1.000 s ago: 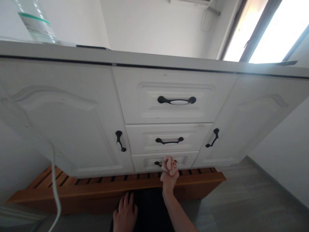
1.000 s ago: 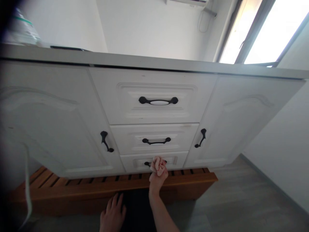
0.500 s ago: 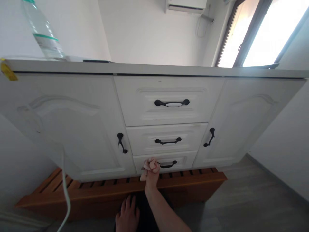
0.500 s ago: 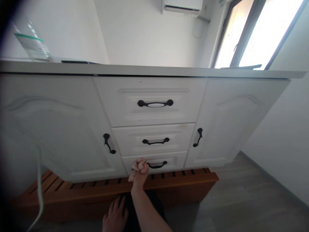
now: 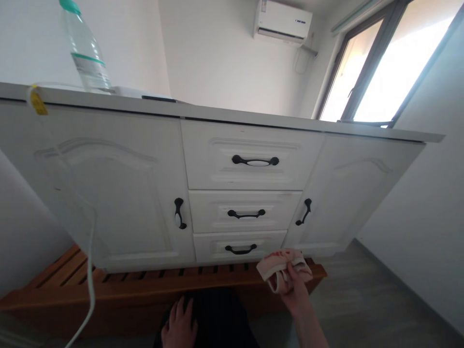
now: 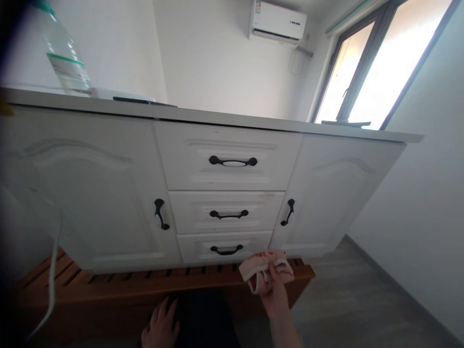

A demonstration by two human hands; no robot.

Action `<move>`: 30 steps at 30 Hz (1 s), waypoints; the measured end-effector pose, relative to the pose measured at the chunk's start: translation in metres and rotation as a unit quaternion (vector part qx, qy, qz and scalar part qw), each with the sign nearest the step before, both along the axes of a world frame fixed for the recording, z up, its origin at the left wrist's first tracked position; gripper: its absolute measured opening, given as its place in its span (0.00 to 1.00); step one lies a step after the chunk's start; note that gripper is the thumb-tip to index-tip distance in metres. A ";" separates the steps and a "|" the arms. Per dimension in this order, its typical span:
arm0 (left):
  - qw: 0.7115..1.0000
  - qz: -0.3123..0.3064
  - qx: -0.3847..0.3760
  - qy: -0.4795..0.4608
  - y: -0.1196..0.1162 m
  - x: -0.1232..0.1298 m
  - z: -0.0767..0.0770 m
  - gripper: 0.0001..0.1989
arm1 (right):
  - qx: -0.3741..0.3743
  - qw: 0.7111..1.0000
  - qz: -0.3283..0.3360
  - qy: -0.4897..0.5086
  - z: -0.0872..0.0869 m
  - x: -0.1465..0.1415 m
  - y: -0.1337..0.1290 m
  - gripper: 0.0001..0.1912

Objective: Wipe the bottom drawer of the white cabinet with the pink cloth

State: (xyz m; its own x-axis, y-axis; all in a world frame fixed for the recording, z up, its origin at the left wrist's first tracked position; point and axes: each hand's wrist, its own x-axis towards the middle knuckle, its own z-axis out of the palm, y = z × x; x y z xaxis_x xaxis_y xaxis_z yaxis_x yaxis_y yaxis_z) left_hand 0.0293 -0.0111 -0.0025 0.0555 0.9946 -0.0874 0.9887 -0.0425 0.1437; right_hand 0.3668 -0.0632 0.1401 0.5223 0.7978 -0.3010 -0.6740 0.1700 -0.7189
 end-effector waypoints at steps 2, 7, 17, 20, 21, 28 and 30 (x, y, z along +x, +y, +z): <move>0.991 0.013 -0.015 -0.135 0.000 0.022 0.011 0.27 | -0.035 0.996 0.041 0.070 0.011 -0.008 -0.023 0.16; 0.754 -0.063 -0.189 -0.626 -0.020 0.100 0.103 0.28 | -0.053 0.967 0.191 0.162 0.034 -0.050 -0.043 0.20; 0.498 0.016 -0.369 -0.784 -0.041 0.119 0.176 0.38 | -0.084 0.976 0.172 -0.099 0.041 -0.078 -0.040 0.34; 0.487 0.029 -0.373 -0.790 -0.031 0.110 0.171 0.36 | -0.063 0.976 0.171 -0.118 0.054 -0.070 -0.046 0.35; 0.483 0.036 -0.377 -0.789 -0.029 0.107 0.172 0.36 | -0.052 0.976 0.180 -0.113 0.058 -0.067 -0.048 0.35; 0.479 -0.016 -0.412 -0.775 -0.035 0.100 0.192 0.36 | -0.061 0.979 0.194 -0.016 0.050 -0.072 -0.057 0.29; 0.475 -0.033 -0.419 -0.773 -0.039 0.101 0.195 0.31 | -0.076 0.985 0.141 -0.057 0.045 -0.073 -0.055 0.31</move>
State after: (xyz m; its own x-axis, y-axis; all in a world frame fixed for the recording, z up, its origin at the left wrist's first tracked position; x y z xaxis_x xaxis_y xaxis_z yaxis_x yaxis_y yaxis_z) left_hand 0.1301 -0.0499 0.1920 0.7269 0.6375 -0.2552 -0.3248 0.6467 0.6902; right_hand 0.2939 -0.1185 0.1852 0.3242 0.8662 -0.3802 -0.5917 -0.1279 -0.7959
